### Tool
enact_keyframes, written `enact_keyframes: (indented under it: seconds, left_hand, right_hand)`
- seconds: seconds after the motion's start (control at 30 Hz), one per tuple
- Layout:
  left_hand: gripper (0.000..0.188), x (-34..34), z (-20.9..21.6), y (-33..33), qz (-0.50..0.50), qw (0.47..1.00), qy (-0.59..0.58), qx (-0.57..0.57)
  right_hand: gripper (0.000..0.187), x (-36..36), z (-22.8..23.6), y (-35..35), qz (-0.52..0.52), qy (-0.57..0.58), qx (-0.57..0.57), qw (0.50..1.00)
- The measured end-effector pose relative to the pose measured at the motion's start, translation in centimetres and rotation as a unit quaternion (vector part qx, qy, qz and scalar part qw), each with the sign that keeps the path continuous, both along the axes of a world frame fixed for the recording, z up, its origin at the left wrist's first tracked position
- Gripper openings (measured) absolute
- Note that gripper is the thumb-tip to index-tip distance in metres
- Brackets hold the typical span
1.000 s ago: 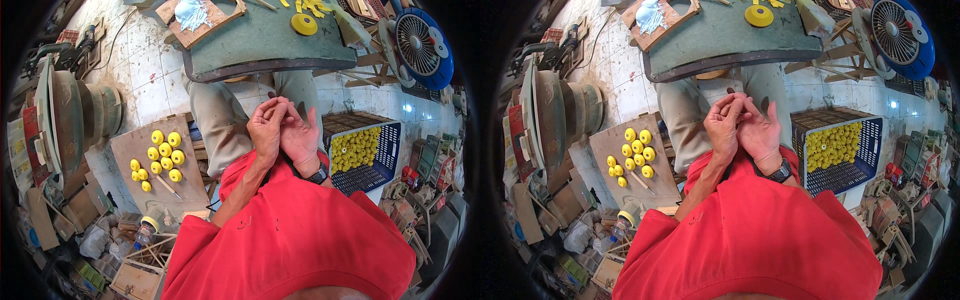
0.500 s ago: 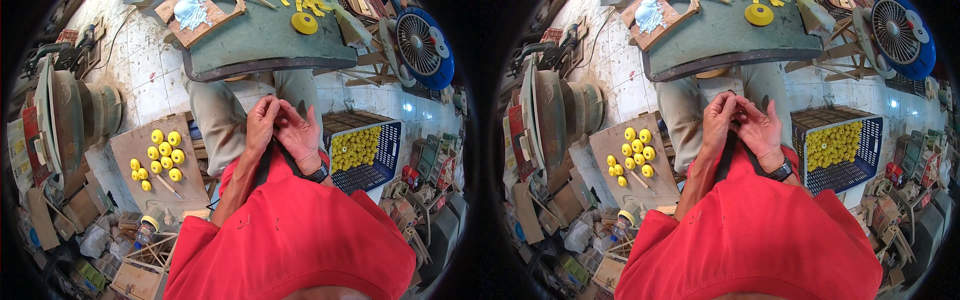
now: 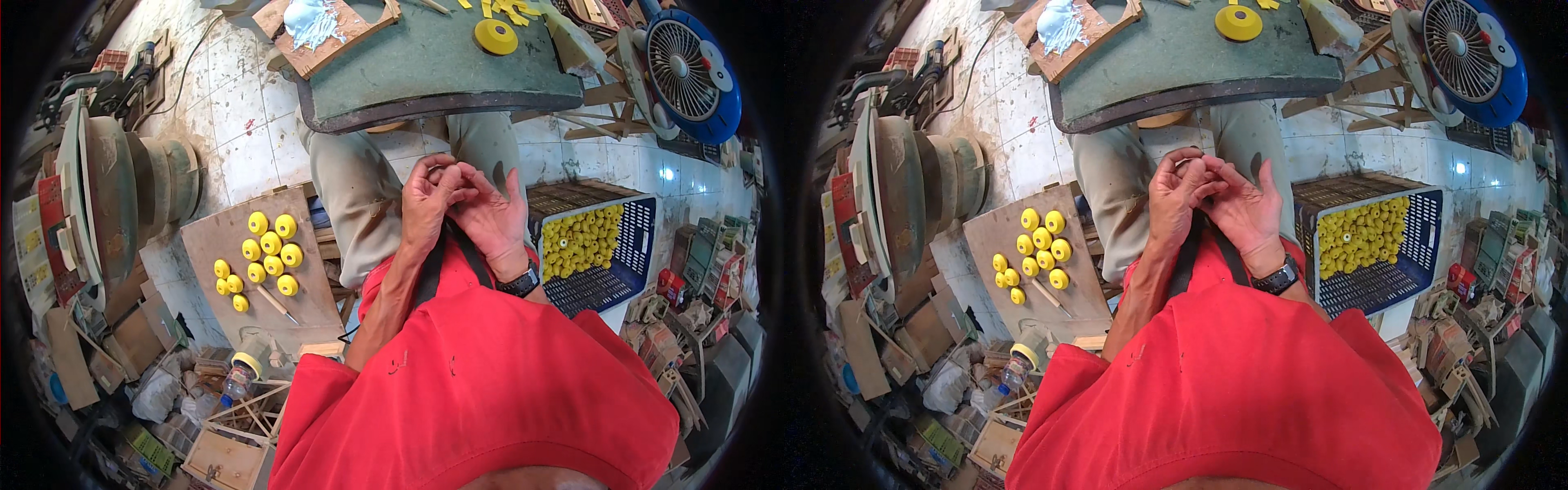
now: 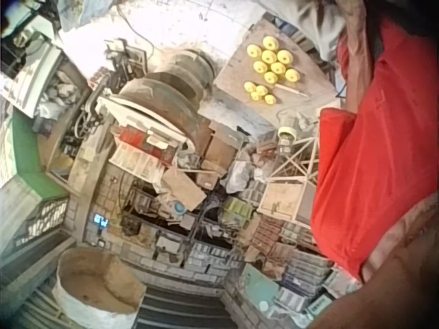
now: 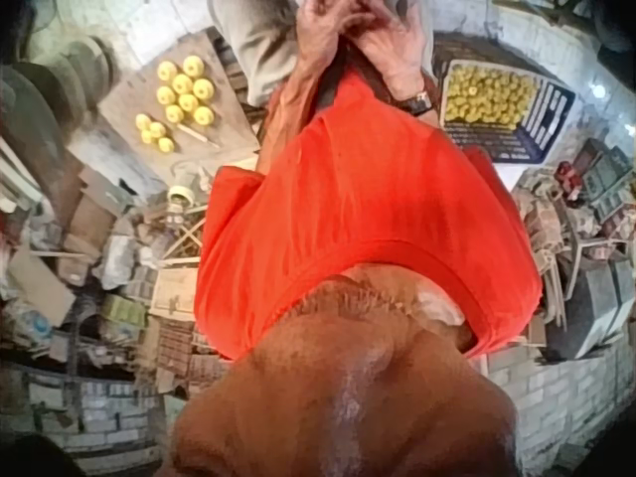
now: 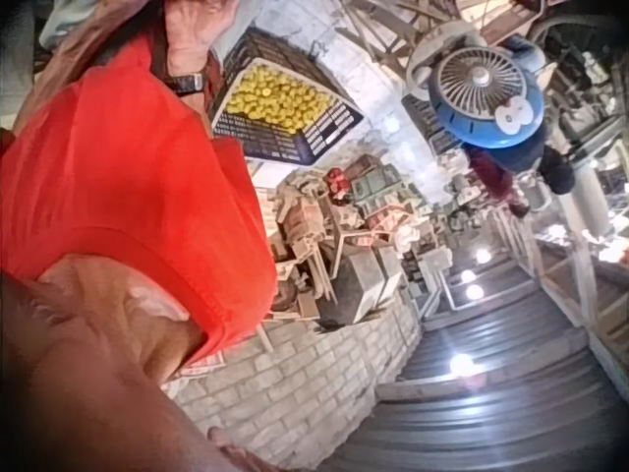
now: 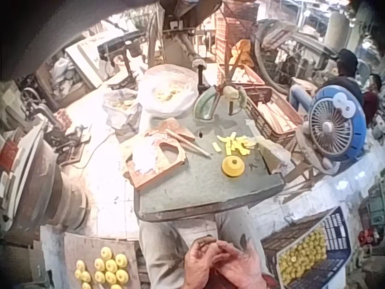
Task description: Assembling small yellow toy components by gluing and trimming pieces at a workshop station.
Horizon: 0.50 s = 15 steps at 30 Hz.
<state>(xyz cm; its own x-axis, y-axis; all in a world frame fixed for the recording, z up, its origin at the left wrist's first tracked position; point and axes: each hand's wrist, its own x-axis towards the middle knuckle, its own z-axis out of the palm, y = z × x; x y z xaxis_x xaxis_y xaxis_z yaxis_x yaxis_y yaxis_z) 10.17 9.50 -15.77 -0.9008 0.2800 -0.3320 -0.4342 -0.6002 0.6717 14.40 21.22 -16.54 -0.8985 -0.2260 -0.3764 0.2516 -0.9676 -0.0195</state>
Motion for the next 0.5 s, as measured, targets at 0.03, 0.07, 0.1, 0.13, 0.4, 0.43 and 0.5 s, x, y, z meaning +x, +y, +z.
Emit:
enact_keyframes:
  seconds: [0.03, 0.07, 0.1, 0.13, 0.4, 0.43, 0.5]
  left_hand:
    - [0.019, 0.0, 0.2, -0.1, -0.001, 1.0, -0.007, -0.004]
    - [0.018, -0.1, 0.4, -0.3, -0.022, 1.0, -0.015, -0.008]
    - [0.016, -0.2, 0.6, -0.5, -0.044, 0.999, -0.022, -0.013]
    - [0.016, -0.4, 0.8, -0.9, -0.045, 0.999, -0.023, -0.013]
    - [0.012, -1.0, 0.3, -2.5, -0.141, 0.969, 0.067, -0.191]
    - [0.012, -0.9, 0.0, -2.3, -0.14, 0.969, 0.067, -0.191]
    - [0.014, -0.7, -0.4, -2.0, -0.07, 0.996, -0.031, 0.045]
  right_hand:
    - [0.077, 0.0, -0.1, 0.1, -0.001, 0.0, 0.0, 1.0]
    - [0.077, 0.0, -0.2, 0.3, 0.006, 0.007, -0.013, 1.0]
    - [0.077, 0.0, -0.3, 0.5, 0.017, 0.008, -0.017, 1.0]
    - [0.077, -0.1, -0.4, 0.8, 0.012, 0.014, -0.026, 0.999]
    - [0.083, -0.9, 0.1, 2.1, 0.115, 0.052, 0.273, 0.954]
    - [0.083, -1.1, 0.2, 2.0, 0.113, 0.046, 0.283, 0.951]
    - [0.083, -1.2, 0.6, 1.7, 0.132, 0.081, 0.305, 0.94]
